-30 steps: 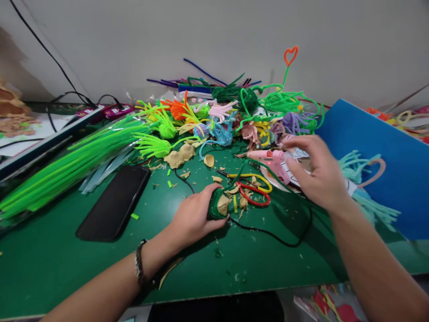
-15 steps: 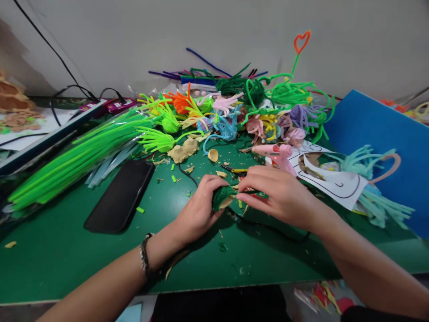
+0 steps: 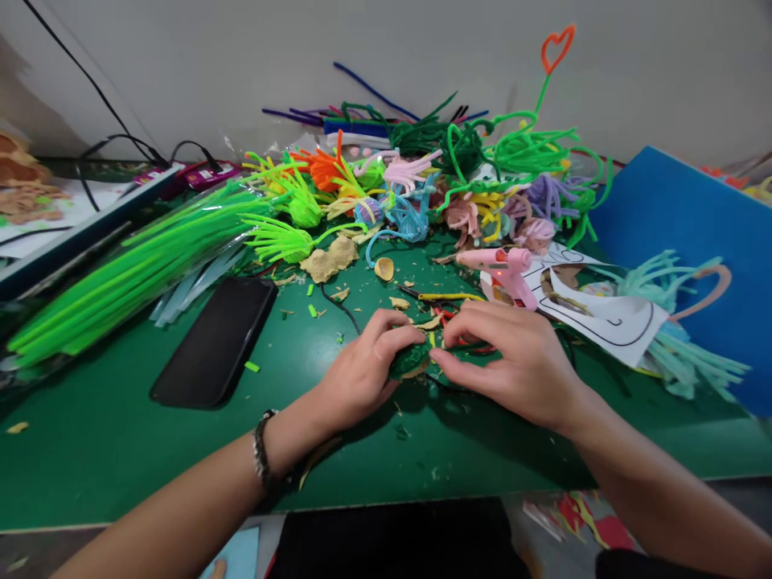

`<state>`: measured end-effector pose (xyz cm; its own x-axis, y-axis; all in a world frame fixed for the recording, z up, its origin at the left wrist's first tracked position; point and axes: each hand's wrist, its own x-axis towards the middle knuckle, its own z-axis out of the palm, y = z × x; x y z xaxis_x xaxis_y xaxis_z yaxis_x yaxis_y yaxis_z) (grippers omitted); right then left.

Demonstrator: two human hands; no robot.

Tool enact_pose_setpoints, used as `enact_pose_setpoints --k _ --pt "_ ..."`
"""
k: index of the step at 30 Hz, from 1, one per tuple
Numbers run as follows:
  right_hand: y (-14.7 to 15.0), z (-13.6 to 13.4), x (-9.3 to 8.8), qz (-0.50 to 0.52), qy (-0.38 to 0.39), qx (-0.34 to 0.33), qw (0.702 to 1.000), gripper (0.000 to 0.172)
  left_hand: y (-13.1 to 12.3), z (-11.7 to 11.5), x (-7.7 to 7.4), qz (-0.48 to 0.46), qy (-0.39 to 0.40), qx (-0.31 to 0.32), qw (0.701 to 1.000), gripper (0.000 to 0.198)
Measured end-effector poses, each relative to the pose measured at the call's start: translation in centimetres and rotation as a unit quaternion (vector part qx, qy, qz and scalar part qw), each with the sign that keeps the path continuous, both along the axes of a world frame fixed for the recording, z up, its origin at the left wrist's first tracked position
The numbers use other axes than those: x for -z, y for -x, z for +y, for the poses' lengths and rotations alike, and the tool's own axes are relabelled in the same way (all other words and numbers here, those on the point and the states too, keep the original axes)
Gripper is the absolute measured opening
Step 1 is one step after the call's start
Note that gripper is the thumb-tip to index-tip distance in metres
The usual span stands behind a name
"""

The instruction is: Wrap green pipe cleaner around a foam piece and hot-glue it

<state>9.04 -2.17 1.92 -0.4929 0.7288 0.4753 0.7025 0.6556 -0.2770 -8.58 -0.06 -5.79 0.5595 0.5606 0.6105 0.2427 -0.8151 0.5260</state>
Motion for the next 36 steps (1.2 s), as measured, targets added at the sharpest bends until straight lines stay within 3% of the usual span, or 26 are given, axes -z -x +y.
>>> enact_pose_setpoints --k 9,12,15,17,20,22,24,27,30,36 --pt "0.4 0.1 -0.3 -0.011 0.075 0.01 0.997 0.012 0.0 0.0 0.2 0.017 -0.037 -0.04 0.998 0.04" --pt "0.1 0.5 -0.4 0.004 0.105 -0.008 0.994 0.013 -0.3 -0.4 -0.1 -0.017 0.021 -0.022 0.999 0.044" --pt "-0.6 1.1 -0.8 0.011 0.139 -0.027 0.99 0.013 -0.5 -0.9 -0.6 -0.044 0.134 0.018 0.99 0.053" --pt "-1.1 1.5 -1.1 0.006 0.166 -0.035 0.986 0.015 -0.5 -1.0 -1.0 -0.058 0.265 0.069 0.96 0.057" --pt "-1.6 2.0 -1.7 -0.012 0.193 -0.065 0.979 0.017 -0.6 -1.0 -1.3 -0.068 0.487 0.146 0.858 0.054" --pt "-1.6 2.3 -2.1 -0.031 0.21 -0.102 0.972 0.017 -0.7 -0.9 -1.4 -0.073 0.576 0.183 0.793 0.066" --pt "-1.5 2.6 -2.3 -0.054 0.227 -0.138 0.963 0.019 -0.9 -0.8 -1.6 -0.076 0.616 0.21 0.755 0.073" --pt "-0.9 2.9 -2.3 -0.068 0.233 -0.171 0.955 0.02 -1.0 -0.7 -1.9 -0.082 0.649 0.223 0.723 0.071" --pt "-0.4 3.0 -2.1 -0.058 0.23 -0.182 0.954 0.019 -1.0 -0.7 -2.0 -0.1 0.674 0.178 0.71 0.061" --pt "-0.5 2.8 -2.1 -0.047 0.241 -0.119 0.962 0.017 -0.9 -0.6 -1.4 -0.158 0.677 0.127 0.708 0.038"
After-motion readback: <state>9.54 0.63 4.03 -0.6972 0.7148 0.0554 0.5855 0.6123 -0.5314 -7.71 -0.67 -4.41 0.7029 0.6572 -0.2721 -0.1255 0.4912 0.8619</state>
